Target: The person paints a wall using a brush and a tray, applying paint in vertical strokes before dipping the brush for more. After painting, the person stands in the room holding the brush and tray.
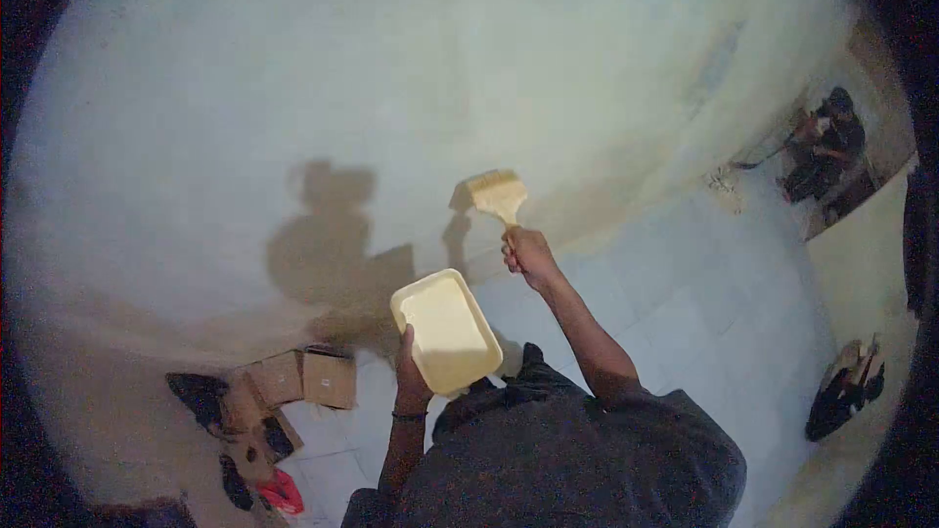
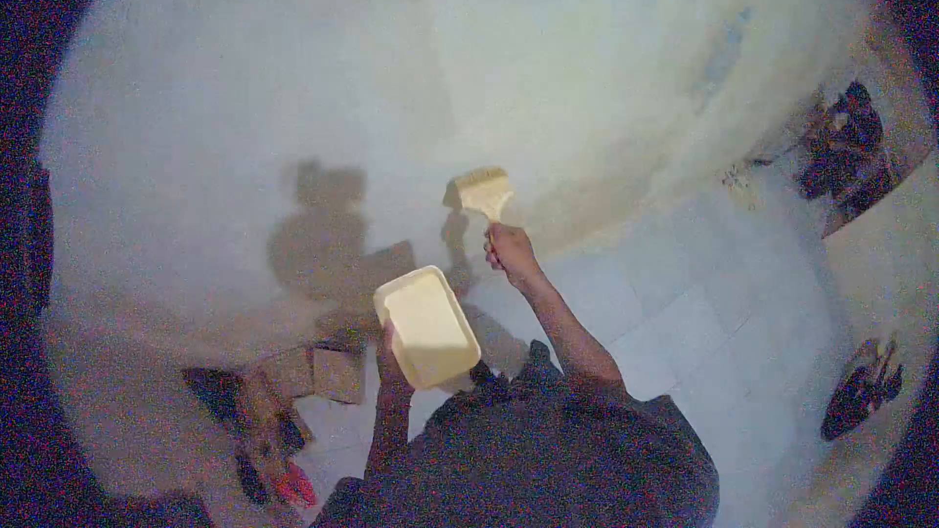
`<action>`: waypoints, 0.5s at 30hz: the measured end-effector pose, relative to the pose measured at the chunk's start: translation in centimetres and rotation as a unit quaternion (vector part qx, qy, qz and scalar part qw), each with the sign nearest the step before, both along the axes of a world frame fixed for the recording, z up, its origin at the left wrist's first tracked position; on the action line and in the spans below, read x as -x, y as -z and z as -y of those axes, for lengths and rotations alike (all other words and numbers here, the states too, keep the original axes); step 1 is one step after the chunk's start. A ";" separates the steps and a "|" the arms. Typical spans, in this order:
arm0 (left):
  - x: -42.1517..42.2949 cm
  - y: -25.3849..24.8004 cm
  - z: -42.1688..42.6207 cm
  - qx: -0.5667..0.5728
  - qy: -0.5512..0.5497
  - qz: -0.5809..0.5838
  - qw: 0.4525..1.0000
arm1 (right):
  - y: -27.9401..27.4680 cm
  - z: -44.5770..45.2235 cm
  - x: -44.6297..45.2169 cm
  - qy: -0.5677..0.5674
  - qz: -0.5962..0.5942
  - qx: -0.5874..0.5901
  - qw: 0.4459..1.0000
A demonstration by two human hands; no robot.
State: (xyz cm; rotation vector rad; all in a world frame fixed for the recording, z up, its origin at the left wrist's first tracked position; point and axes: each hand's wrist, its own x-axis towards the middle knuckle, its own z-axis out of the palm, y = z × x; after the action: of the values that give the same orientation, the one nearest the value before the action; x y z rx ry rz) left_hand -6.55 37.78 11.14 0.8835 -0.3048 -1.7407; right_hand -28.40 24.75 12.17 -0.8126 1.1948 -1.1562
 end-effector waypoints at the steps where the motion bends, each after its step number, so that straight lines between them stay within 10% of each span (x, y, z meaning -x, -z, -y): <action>1: -0.1 -0.2 -2.5 0.017 -0.009 -0.031 0.999 | -2.3 -1.6 -0.3 -0.006 0.015 -0.006 1.000; 8: -0.7 -5.0 -20.4 0.022 -0.065 -0.098 0.993 | -23.3 -18.5 -5.1 0.020 -0.105 0.215 0.971; 15: -2.2 -8.7 -38.5 0.011 -0.103 -0.076 0.992 | -35.9 -34.0 -8.3 -0.081 0.019 0.342 0.936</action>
State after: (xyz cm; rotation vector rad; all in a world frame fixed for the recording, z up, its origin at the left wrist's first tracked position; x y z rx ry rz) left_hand -4.39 76.27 19.85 0.7350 -0.1281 -1.5994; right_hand -20.15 58.77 48.12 -1.3738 0.6589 -1.4588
